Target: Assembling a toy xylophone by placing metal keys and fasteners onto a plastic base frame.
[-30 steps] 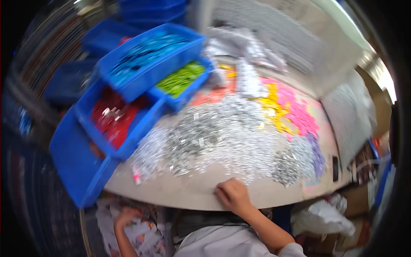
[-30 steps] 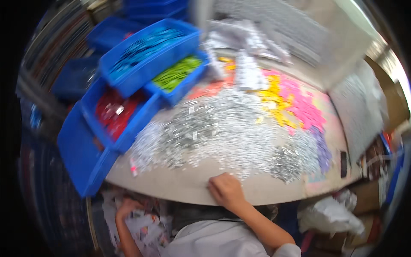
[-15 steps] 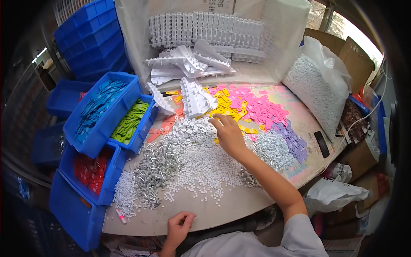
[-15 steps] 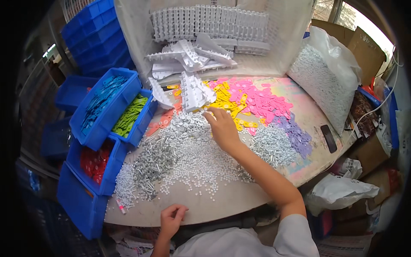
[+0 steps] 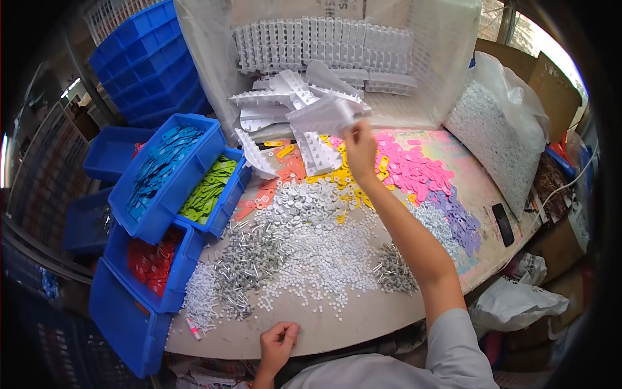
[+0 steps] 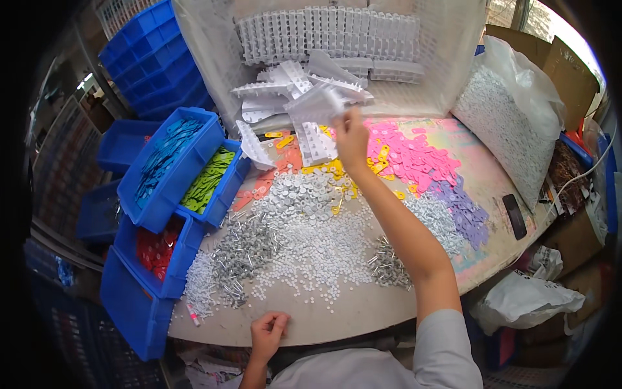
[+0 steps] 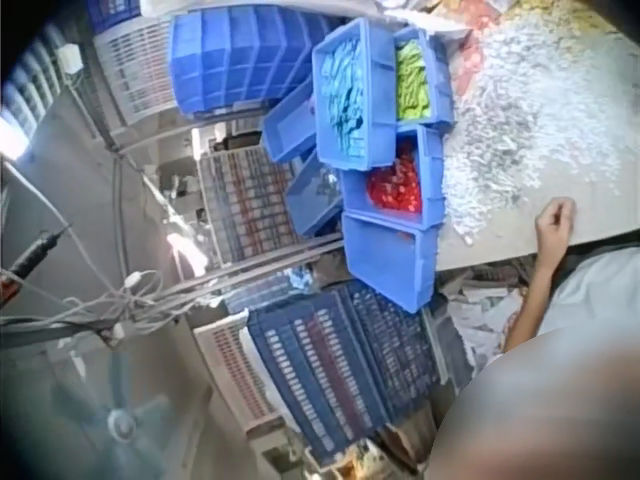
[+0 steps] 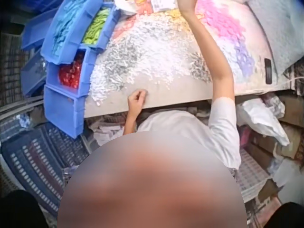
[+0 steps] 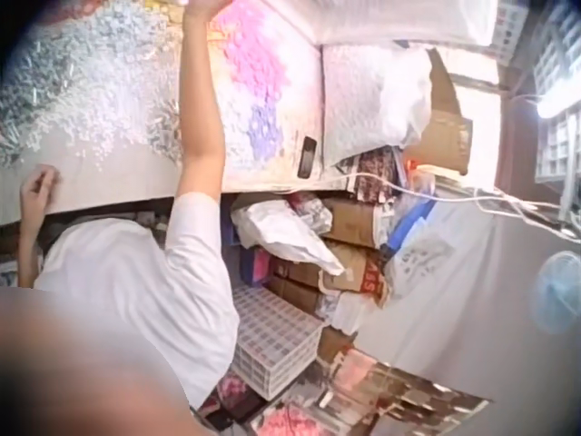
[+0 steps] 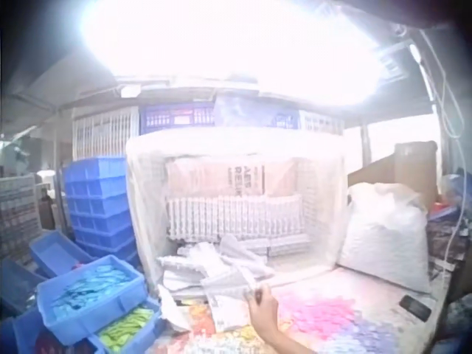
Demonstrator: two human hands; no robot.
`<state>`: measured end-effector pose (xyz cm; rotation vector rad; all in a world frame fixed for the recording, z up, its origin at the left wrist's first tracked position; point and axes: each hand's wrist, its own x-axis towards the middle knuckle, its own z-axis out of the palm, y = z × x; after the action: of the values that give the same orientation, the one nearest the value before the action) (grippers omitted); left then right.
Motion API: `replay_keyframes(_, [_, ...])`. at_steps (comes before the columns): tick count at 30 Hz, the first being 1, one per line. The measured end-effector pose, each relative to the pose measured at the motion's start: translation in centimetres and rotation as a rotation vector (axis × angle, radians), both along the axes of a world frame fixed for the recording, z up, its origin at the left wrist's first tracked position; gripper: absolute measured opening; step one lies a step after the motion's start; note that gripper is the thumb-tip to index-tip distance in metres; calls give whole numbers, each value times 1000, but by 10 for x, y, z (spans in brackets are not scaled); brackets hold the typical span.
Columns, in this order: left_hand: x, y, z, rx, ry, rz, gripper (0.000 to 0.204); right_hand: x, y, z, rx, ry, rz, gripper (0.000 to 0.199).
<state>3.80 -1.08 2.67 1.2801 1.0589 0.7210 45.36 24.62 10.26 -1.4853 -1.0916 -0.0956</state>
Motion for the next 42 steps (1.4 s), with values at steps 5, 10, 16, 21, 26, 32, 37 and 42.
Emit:
replay_keyframes(5, [10, 3, 8, 0, -72, 113, 12, 17, -53, 41, 349, 283, 25, 22])
replay_keyframes(10, [-1, 1, 9, 767, 229, 137, 67, -31, -141, 65, -54, 457, 365, 20])
replay_keyframes(16, [20, 1, 20, 1028, 447, -323, 73, -91, -192, 3, -744, 418, 763, 20])
replay_keyframes(21, [32, -2, 26, 867, 464, -529, 68, -102, -208, -29, -555, 21, 551, 23])
replay_keyframes(26, [39, 11, 37, 818, 434, -578, 68, -78, -242, -12, -566, -338, 363, 16])
replay_keyframes(32, [33, 64, 54, 648, 282, -217, 32, -65, -281, -16, -763, -560, 260, 16])
replay_keyframes(37, [65, 154, 51, 977, 533, -94, 7, -69, -284, -29, -768, -610, 193, 12])
replay_keyframes(42, [77, 183, 28, 1050, 715, -183, 11, -75, -280, -22, -692, -522, 195, 10])
